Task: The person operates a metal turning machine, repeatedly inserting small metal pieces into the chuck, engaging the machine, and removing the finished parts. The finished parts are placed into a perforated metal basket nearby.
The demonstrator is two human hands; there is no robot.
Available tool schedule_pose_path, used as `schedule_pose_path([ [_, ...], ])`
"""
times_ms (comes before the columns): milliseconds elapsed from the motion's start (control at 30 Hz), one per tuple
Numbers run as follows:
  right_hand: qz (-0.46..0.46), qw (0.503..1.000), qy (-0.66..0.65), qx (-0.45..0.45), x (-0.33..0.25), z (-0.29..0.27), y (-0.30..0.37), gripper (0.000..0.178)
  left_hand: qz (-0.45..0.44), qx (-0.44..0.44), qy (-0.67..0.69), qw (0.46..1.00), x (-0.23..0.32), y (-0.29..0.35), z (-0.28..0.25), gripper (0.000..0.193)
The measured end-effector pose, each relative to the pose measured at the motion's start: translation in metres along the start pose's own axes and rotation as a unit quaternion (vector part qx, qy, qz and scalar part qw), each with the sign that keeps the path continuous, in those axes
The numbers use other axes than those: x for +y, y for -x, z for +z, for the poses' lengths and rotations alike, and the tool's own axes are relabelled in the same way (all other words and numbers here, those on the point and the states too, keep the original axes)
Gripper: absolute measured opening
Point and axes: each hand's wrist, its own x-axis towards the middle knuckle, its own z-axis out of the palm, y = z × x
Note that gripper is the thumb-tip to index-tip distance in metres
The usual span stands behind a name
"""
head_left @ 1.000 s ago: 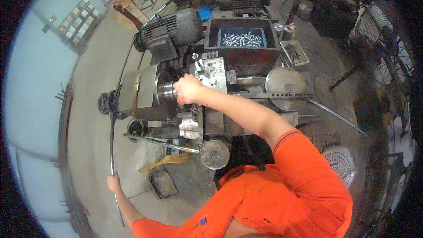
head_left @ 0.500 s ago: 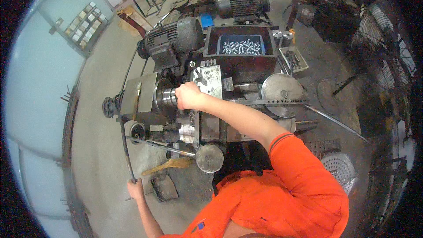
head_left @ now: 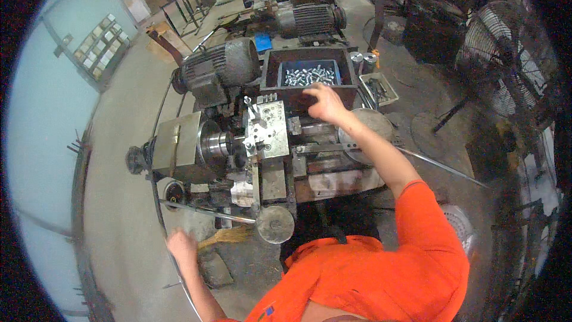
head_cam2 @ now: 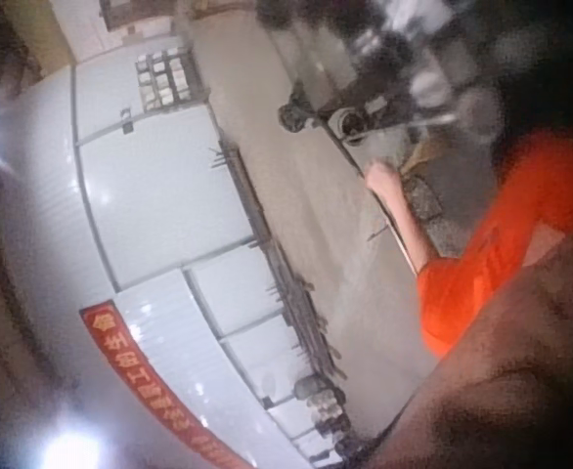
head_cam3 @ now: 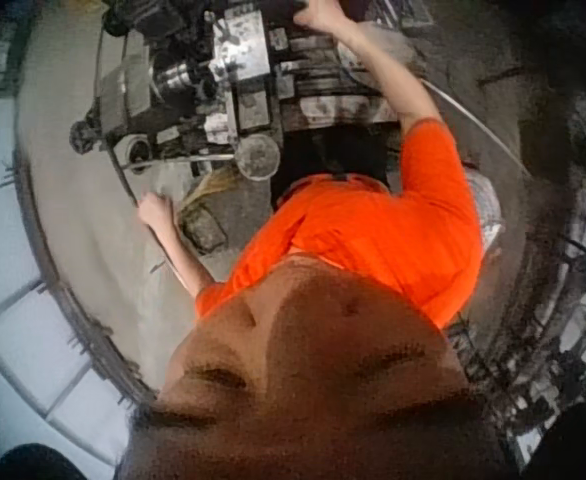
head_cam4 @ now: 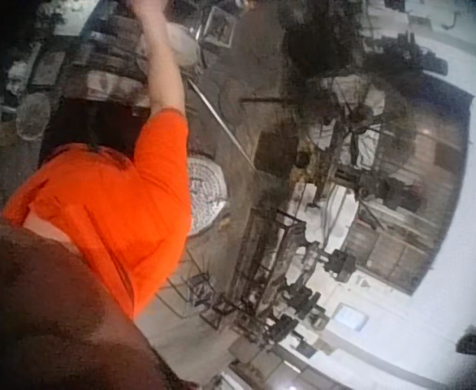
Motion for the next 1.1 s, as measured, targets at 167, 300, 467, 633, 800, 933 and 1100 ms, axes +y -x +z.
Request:
schedule_pose_path([
  [167,0.094,0.98,-0.166,-0.057,-0.004,-0.039,0.09,0.036,0.171,-0.024,0.3,0.938,0.091,-0.021,-0.011,0.03],
  [300,0.194,0.975,-0.107,-0.006,0.033,-0.124,0.182,0.038,0.225,0.006,0.277,0.934,0.132,-0.033,0.035,0.028],
  [467,0.443,0.88,0.129,0.117,0.11,-0.241,0.376,0.034,0.156,-0.073,0.301,0.938,0.127,-0.046,0.079,0.035],
  [633,0.46,0.751,0.464,-0.093,0.149,-0.268,0.585,0.012,0.192,-0.108,0.367,0.904,0.129,-0.063,0.087,0.03],
  [800,0.436,0.774,0.387,-0.245,0.152,-0.227,0.601,0.025,0.186,-0.105,0.399,0.892,0.121,-0.067,0.103,0.029],
  [933,0.726,0.638,0.244,-0.084,0.134,-0.208,0.526,0.036,0.172,-0.06,0.315,0.932,0.119,-0.053,0.084,0.03],
  [1100,0.66,0.688,0.27,-0.135,0.183,-0.195,0.595,0.031,0.162,-0.015,0.285,0.944,0.137,-0.044,0.065,0.026],
])
